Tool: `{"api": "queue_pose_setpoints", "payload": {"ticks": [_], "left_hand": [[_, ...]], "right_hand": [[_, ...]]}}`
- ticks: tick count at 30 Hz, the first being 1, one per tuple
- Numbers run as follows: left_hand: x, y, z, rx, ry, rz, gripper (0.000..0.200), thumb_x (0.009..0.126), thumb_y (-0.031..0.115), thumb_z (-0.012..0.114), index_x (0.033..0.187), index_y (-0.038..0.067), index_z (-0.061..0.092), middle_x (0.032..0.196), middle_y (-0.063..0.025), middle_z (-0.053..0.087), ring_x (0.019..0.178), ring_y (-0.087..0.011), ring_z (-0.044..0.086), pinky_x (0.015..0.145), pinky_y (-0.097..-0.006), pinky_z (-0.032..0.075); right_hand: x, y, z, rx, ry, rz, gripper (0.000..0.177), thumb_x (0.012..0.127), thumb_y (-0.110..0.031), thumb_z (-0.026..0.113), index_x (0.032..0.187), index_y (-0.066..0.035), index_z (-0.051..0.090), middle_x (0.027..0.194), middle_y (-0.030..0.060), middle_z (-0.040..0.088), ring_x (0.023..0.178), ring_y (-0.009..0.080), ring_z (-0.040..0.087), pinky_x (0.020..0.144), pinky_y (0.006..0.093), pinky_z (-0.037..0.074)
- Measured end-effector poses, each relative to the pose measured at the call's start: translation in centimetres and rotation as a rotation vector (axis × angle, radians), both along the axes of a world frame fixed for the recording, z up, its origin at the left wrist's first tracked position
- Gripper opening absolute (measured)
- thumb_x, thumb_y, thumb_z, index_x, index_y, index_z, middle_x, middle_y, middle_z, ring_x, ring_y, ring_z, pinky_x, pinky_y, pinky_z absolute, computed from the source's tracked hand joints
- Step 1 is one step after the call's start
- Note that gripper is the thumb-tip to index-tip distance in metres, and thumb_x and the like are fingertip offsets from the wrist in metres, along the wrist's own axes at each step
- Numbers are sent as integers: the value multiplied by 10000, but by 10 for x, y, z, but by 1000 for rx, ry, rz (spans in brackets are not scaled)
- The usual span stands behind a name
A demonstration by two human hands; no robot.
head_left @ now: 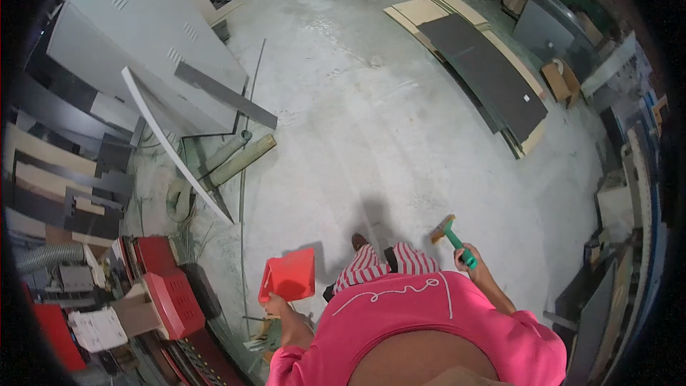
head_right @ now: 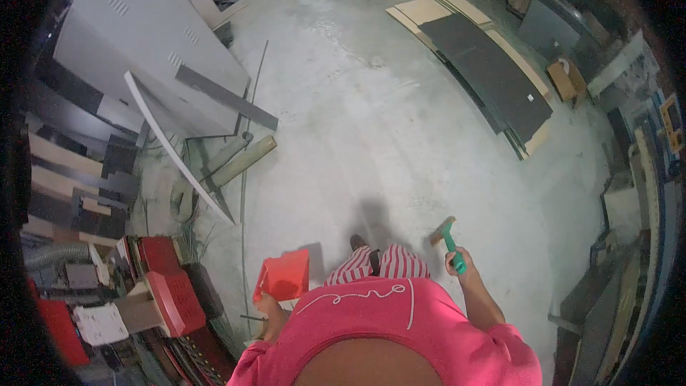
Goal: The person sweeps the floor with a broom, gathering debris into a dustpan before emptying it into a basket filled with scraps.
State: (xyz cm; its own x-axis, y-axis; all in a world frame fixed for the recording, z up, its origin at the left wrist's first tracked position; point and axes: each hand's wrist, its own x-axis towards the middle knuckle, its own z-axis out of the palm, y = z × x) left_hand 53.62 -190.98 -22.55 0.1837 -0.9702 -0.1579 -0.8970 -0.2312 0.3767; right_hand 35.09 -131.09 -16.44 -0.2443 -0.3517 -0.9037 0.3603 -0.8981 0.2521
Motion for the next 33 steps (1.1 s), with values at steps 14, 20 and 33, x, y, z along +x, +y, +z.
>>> {"api": "queue_pose_setpoints", "payload": {"ticks": [14, 20, 33], "left_hand": [[-242, -14, 20, -199, 80, -265, 470, 658, 271, 600, 1015, 10, 441, 873, -227, 542, 790, -377, 528, 691, -426, 427], [-320, 42, 24, -87, 50, -314, 467, 650, 277, 604, 1003, 18, 443, 860, -222, 544, 786, -367, 536, 691, -419, 436], [-500, 132, 20, -100, 186, -436, 463, 636, 305, 621, 943, -3, 465, 866, -205, 547, 808, -352, 530, 708, -414, 425]], "right_hand": [[-63, 17, -25, 138, 81, -198, 228, 650, -120, 558, 750, -61, 361, 553, 50, 419, 459, 119, 452, 432, 199, 454], [-108, 86, -97, 185, 190, -277, 179, 661, -153, 481, 770, -38, 396, 551, 54, 450, 457, 142, 467, 421, 218, 453], [-206, 184, -109, 368, 226, -383, 112, 665, -151, 530, 639, -72, 455, 511, 32, 470, 476, 145, 519, 483, 242, 483]]}}
